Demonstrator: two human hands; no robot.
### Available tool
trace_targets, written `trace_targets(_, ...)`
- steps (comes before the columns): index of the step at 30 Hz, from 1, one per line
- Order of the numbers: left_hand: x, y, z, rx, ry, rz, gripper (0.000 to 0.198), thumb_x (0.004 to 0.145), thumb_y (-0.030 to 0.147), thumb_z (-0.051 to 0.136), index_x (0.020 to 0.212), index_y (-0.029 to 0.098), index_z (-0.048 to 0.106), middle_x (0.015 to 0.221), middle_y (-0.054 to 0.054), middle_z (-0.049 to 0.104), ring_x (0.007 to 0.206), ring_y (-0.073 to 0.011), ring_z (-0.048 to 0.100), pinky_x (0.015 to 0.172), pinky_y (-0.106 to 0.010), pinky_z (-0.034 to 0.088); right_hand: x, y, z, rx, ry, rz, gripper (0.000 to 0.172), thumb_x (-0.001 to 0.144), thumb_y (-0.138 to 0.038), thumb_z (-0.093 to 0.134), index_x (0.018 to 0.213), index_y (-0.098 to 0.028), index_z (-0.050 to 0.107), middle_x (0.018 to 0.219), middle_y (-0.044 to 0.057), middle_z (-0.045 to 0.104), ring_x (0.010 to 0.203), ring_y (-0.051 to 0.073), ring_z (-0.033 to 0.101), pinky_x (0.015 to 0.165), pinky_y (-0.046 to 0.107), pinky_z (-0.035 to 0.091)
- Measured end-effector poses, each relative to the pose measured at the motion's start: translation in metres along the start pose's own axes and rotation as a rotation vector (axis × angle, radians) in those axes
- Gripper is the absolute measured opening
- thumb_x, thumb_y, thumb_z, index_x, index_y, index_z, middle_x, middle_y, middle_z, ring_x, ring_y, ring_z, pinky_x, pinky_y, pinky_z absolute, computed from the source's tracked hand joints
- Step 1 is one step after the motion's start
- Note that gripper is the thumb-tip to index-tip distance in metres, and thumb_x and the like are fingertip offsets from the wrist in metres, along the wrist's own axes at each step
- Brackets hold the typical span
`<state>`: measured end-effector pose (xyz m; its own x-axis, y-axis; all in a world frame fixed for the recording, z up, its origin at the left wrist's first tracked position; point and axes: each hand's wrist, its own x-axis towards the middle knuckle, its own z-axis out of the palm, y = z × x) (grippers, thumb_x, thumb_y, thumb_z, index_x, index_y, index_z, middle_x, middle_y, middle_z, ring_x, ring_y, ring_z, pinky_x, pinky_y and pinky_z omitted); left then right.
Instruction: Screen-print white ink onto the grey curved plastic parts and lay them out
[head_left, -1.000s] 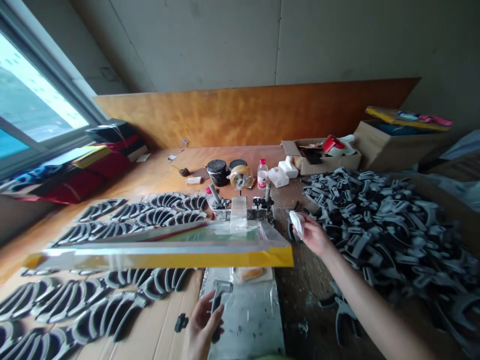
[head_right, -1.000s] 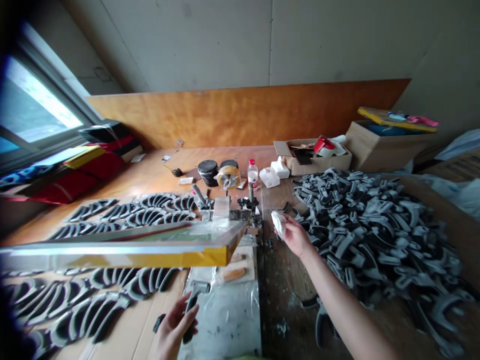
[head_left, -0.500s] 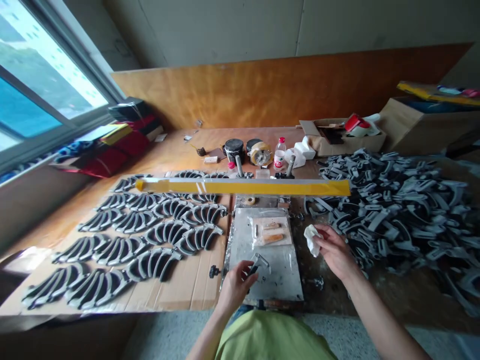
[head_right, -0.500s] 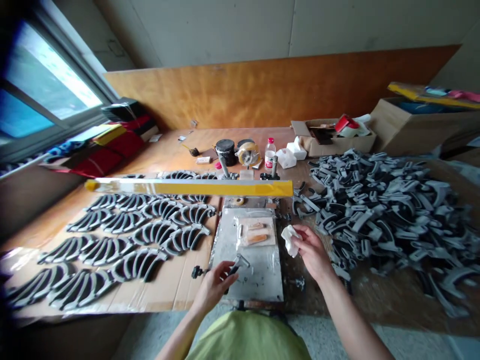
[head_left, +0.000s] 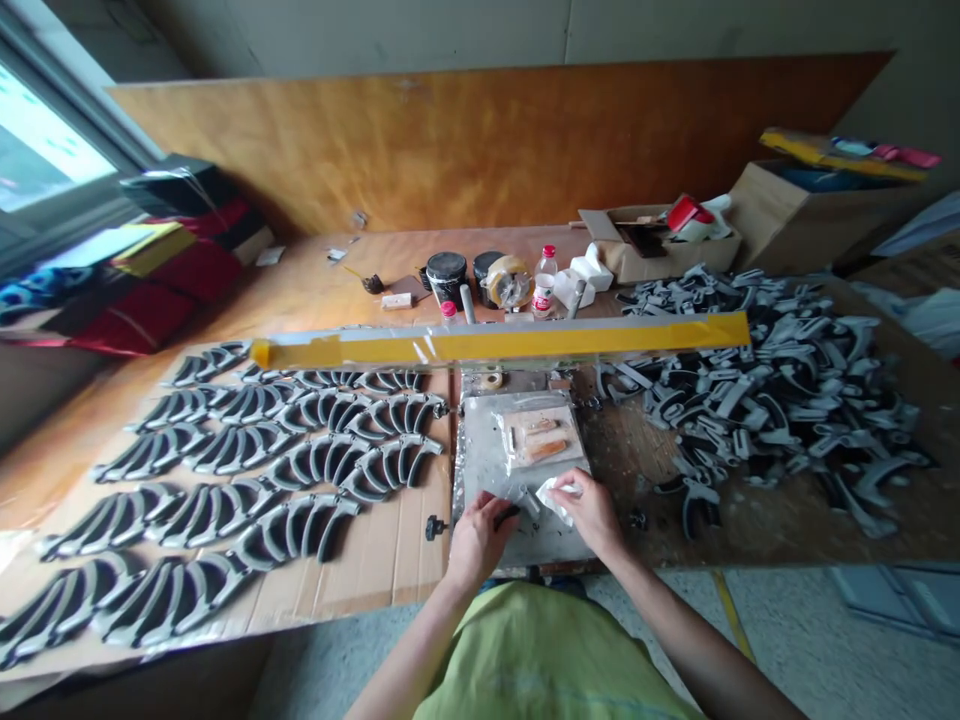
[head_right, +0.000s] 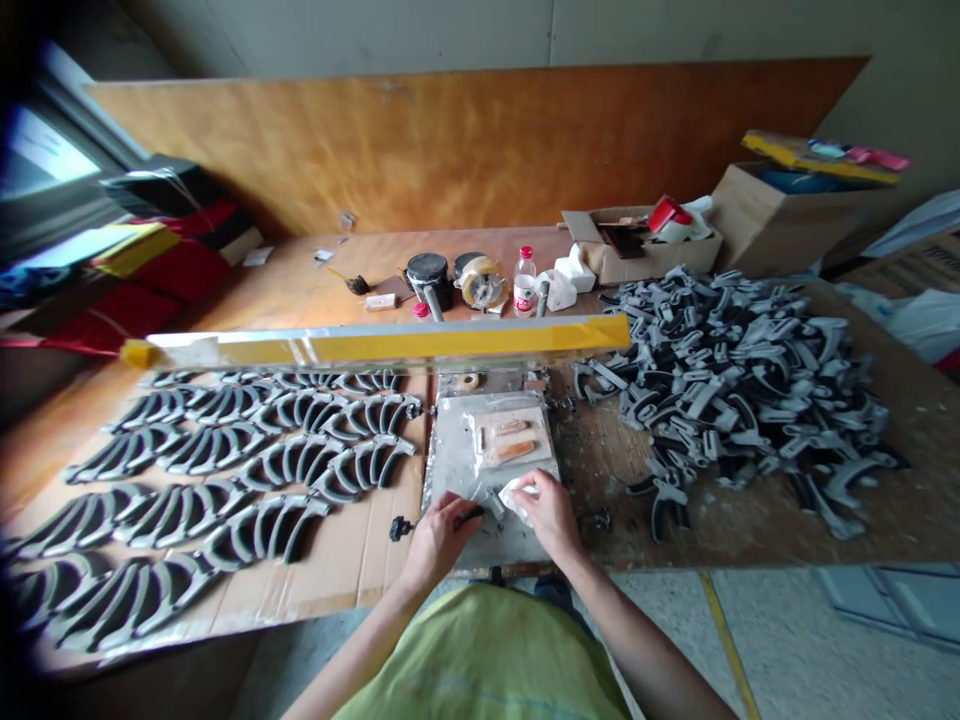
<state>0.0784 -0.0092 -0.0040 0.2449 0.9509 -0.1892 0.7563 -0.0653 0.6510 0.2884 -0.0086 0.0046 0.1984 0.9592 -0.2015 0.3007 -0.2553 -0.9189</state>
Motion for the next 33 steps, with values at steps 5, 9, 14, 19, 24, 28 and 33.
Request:
trace_targets(5,0.0,-0.004,0.004,0.057,0.013,0.016,0.014,0.086,0.029,0.062,0.095,0.024,0.072,0.092,-0.002,0.066,0.084,-0.0164,0.064,0.078,-0.026,0.047,0.004,0.004,0.034,-0.118,0.02,-0.102,0.013,0.075,-0.033,0.065,0.071,-0.022,0.059,0.077,0.003,0.067,0.072,0.019,0.061,0.068,0.031,0.048)
trace_targets(9,-0.002,-0.002,0.004,0.067,0.023,0.045,0.013,0.087,0.029,0.061,0.094,0.023,0.07,0.091,-0.001,0.066,0.081,-0.0155,0.063,0.076,-0.025,0.045,0.008,0.009,0.042,-0.213,0.032,-0.145,0.013,0.075,-0.029,0.065,0.071,-0.022,0.055,0.077,0.002,0.064,0.071,0.019,0.059,0.069,0.031,0.045)
trace_targets(14,-0.005,0.001,0.003,0.098,0.038,0.053,0.013,0.089,0.029,0.058,0.093,0.022,0.068,0.09,-0.001,0.065,0.08,-0.0146,0.064,0.073,-0.024,0.045,0.005,0.008,0.036,-0.348,-0.045,-0.207,0.018,0.078,-0.021,0.062,0.067,-0.022,0.047,0.072,0.0,0.058,0.07,0.017,0.057,0.066,0.027,0.042)
trace_targets(19,-0.006,0.004,0.002,0.139,0.033,0.046,0.012,0.089,0.029,0.057,0.094,0.023,0.066,0.092,-0.001,0.066,0.083,-0.0149,0.065,0.074,-0.023,0.045,-0.006,0.005,0.025,-0.432,-0.11,-0.19,0.019,0.076,-0.015,0.061,0.065,-0.022,0.046,0.072,-0.001,0.058,0.068,0.016,0.056,0.065,0.025,0.04)
trace_targets(24,-0.002,0.008,0.0,0.214,0.01,0.0,0.007,0.084,0.026,0.062,0.09,0.022,0.063,0.091,-0.003,0.068,0.087,-0.0182,0.066,0.077,-0.026,0.045,-0.018,0.009,-0.004,-0.338,-0.108,-0.12,0.007,0.072,-0.017,0.062,0.069,-0.021,0.057,0.074,0.0,0.063,0.071,0.017,0.058,0.068,0.027,0.042)
trace_targets(28,-0.002,0.018,-0.007,0.138,0.035,-0.012,0.006,0.083,0.026,0.06,0.081,0.021,0.058,0.079,-0.002,0.067,0.078,-0.018,0.065,0.071,-0.026,0.045,-0.02,0.004,-0.027,-0.014,-0.016,-0.018,0.036,0.067,-0.025,0.067,0.102,-0.021,0.068,0.091,0.003,0.069,0.083,0.02,0.061,0.074,0.03,0.046)
trace_targets(33,-0.008,0.042,-0.019,-0.329,0.033,-0.139,0.016,0.082,0.037,0.059,0.082,0.023,0.051,0.052,0.009,0.049,0.049,-0.0117,0.052,0.055,-0.022,0.038,-0.026,-0.028,-0.032,0.406,0.052,0.148,0.04,0.062,-0.034,0.078,0.096,-0.018,0.067,0.078,0.0,0.067,0.069,0.017,0.058,0.064,0.027,0.046)
